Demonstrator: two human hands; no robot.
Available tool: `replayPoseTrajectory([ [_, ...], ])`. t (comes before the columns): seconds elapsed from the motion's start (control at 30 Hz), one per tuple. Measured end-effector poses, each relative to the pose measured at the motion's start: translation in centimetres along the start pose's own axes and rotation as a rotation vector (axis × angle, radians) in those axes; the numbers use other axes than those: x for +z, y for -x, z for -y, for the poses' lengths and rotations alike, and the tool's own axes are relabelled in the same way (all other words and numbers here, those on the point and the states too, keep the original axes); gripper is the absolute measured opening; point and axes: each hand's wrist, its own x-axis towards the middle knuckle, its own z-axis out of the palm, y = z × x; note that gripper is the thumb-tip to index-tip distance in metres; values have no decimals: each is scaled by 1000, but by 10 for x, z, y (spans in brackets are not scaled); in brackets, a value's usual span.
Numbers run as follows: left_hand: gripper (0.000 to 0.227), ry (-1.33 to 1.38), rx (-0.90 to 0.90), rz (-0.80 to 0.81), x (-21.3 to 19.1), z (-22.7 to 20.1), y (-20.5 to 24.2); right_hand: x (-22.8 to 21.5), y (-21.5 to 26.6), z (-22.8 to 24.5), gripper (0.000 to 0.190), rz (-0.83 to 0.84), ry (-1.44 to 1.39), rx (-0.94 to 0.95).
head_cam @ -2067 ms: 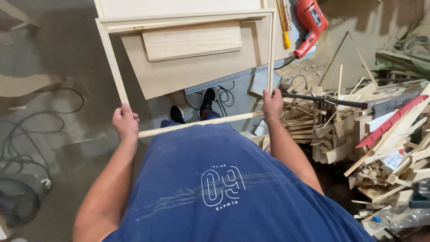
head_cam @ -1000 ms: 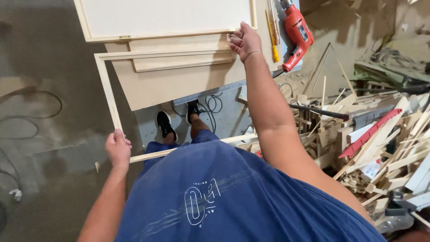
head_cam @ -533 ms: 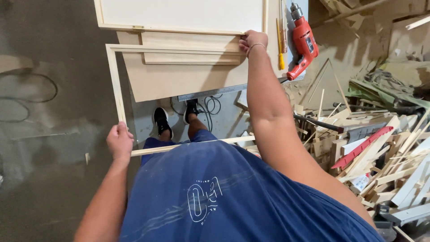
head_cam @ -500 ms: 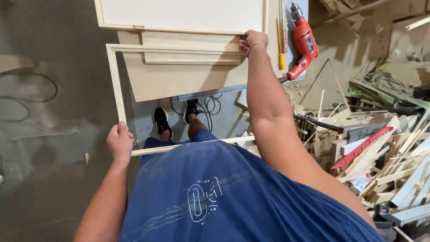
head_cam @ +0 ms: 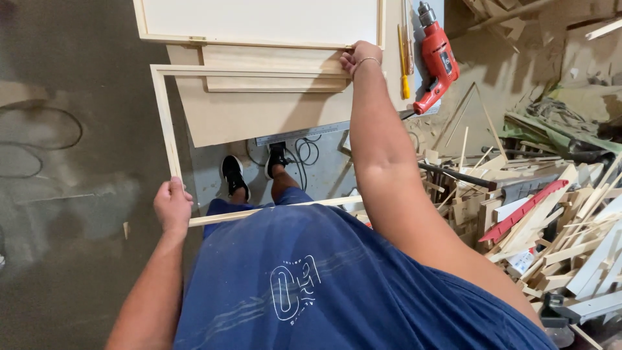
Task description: Measuring, marking, fitting, and sanding wooden components for a box assembly
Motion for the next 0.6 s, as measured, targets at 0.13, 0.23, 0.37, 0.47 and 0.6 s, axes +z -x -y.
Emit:
replayPoseTrajectory([
  [0.13,44,9,-10,-21,2,4,-3,-2,17,0,14,-49,55,-23],
  [0.23,45,15,-2,-17,0,0,-1,-2,40,2,10,-31,217,-129],
  [0.37,45,-7,-61,-2,-3,-8,6,-3,62,-1,7,42,-129,-253],
  [0.47,47,10,-51,-4,-3,-6,6,-2,65,-8,1,49,-121,-427],
  [0.6,48,-31,6,-25,1,13,-4,27,74,-32,11,125,444,-969],
])
